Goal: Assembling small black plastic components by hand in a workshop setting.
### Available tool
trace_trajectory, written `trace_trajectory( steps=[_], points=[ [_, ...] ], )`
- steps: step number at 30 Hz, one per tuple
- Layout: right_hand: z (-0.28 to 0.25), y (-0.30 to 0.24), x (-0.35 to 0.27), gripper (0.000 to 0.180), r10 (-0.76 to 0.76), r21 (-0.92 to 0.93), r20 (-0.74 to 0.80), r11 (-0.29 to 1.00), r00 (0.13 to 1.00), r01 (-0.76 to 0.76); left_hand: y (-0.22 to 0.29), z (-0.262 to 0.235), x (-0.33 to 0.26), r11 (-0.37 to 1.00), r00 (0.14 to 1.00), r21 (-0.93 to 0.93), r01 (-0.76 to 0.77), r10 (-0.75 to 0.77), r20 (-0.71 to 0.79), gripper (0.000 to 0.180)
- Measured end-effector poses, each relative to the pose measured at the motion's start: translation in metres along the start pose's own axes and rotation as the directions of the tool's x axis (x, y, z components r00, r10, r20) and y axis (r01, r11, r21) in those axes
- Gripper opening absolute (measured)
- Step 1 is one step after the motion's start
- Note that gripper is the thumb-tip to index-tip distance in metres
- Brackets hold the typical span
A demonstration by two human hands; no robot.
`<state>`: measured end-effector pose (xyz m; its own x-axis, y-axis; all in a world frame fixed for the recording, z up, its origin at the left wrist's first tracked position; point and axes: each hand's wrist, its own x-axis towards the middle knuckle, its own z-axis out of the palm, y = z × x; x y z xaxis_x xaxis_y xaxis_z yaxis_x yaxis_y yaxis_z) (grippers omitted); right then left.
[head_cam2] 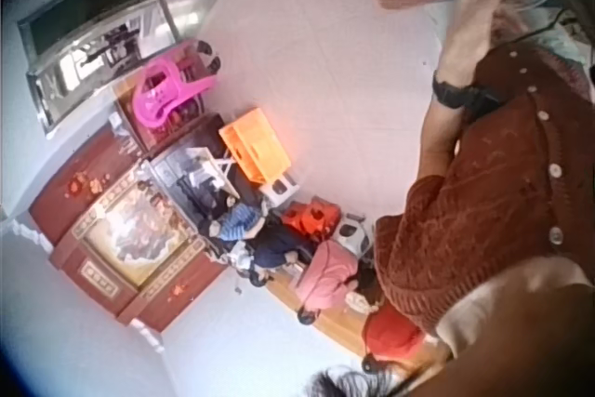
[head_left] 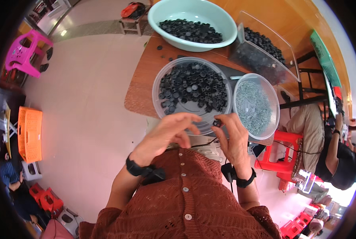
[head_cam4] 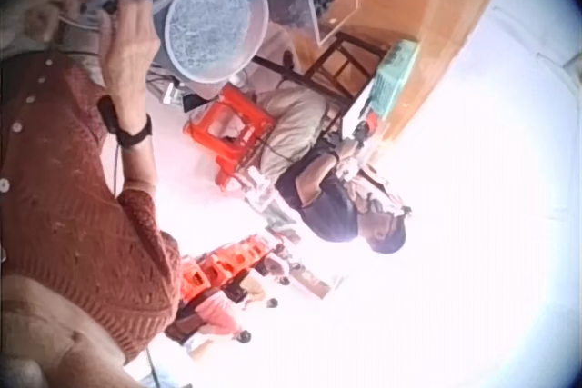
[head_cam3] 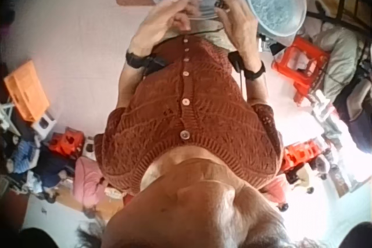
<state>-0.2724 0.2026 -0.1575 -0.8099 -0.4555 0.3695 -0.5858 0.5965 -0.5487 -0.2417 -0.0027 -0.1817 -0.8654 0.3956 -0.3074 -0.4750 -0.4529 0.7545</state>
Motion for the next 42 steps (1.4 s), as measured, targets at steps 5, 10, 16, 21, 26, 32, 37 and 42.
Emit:
trace_trajectory(
  steps=[5, 10, 16, 21, 26, 32, 37, 42],
  points=[
    [-0.034, 0.021, 0.035, 0.017, -0.015, -0.141, -0.16, 0.99, 0.987, -0.008, 0.011, -0.038, -0.023, 0.99, 0.991, 0.043, -0.132, 0.133, -0.02, 0.036],
    [-0.079, 0.048, 0.079, 0.01, -0.068, -0.259, -0.412, 0.965, 0.909, -0.045, 0.004, -0.064, -0.03, 0.971, 0.967, -0.001, -0.237, 0.236, -0.093, 0.032],
    [-0.114, 0.107, 0.144, 0.025, -0.211, -0.525, -0.544, 0.841, 0.812, -0.133, 0.002, -0.06, -0.036, 0.971, 0.955, 0.024, -0.238, 0.238, -0.175, 0.029],
    [-0.07, 0.08, 0.128, 0.034, -0.091, -0.391, -0.421, 0.916, 0.902, -0.091, 0.0, -0.068, -0.039, 0.964, 0.945, 0.012, -0.266, 0.263, -0.192, 0.029],
    [0.035, 0.022, 0.065, 0.012, -0.065, 0.183, 0.1, 0.982, 0.993, 0.046, -0.006, -0.073, -0.04, 0.965, 0.936, 0.003, -0.261, 0.254, -0.246, 0.029],
    [0.089, 0.008, 0.049, 0.012, -0.175, 0.107, 0.157, 0.981, 0.972, 0.159, -0.01, -0.076, -0.043, 0.962, 0.941, -0.017, -0.272, 0.262, -0.212, 0.029],
    [0.09, 0.01, 0.055, 0.012, -0.221, 0.044, 0.204, 0.975, 0.954, 0.217, -0.013, -0.08, -0.047, 0.963, 0.945, -0.035, -0.266, 0.253, -0.205, 0.027],
    [0.086, 0.007, 0.053, 0.011, -0.156, -0.003, 0.241, 0.987, 0.958, 0.162, -0.014, -0.085, -0.048, 0.971, 0.955, -0.036, -0.237, 0.225, -0.195, 0.027]
  ],
)
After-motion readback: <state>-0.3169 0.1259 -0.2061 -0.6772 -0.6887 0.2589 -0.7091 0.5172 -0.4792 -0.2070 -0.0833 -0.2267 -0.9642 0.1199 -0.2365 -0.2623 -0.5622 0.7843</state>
